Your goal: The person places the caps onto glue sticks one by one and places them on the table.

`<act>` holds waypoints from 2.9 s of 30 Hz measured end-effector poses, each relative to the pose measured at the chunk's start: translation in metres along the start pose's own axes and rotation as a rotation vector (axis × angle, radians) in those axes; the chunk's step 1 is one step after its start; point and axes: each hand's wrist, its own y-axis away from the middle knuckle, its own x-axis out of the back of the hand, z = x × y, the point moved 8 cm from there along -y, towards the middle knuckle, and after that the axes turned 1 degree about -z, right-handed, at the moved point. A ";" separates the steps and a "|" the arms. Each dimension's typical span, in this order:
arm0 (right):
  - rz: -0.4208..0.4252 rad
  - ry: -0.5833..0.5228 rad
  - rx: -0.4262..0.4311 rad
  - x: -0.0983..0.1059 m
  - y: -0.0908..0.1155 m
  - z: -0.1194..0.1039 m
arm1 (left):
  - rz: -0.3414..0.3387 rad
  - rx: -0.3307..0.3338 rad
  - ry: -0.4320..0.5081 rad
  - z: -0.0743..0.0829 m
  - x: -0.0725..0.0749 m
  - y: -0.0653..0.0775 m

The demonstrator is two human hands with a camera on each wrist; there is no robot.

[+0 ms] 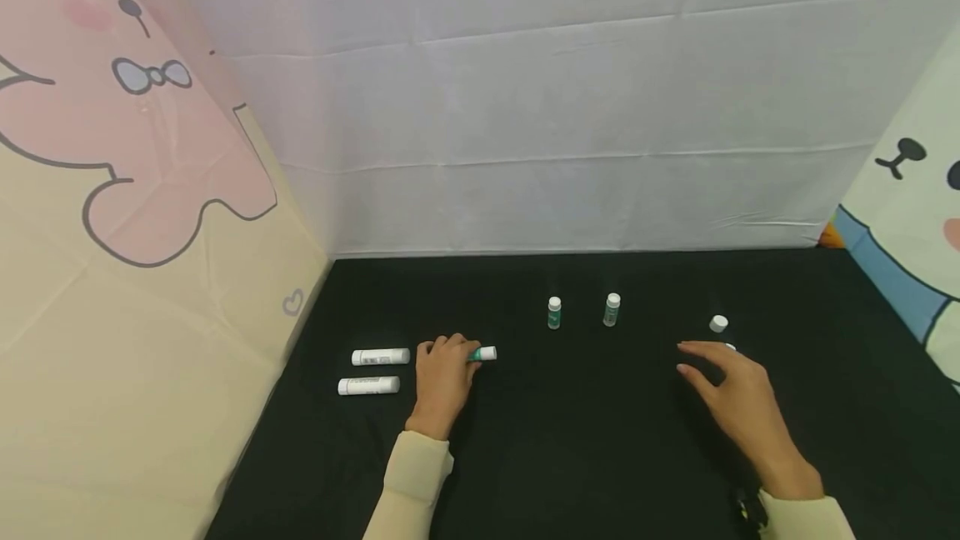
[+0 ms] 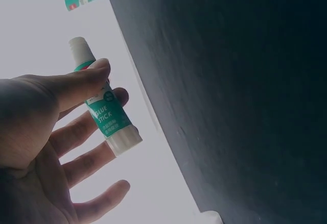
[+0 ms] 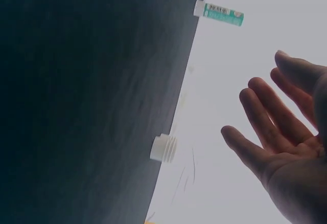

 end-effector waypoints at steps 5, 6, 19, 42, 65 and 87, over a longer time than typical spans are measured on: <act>-0.003 0.005 -0.025 0.003 -0.001 0.011 | -0.008 0.015 0.000 -0.009 0.000 -0.001; -0.004 0.004 -0.031 0.003 -0.001 0.014 | -0.010 0.017 0.003 -0.010 0.000 -0.001; -0.029 0.035 -0.075 0.008 -0.005 0.034 | -0.031 0.041 -0.031 -0.026 -0.001 -0.009; -0.144 0.094 -0.187 0.009 -0.007 0.060 | -0.109 0.097 -0.044 -0.049 -0.011 -0.016; -0.350 0.135 -0.211 0.000 -0.015 0.074 | -0.149 0.091 -0.088 -0.057 -0.020 -0.022; -0.363 0.135 -0.248 0.001 -0.022 0.079 | -0.177 0.125 -0.059 -0.060 -0.021 -0.020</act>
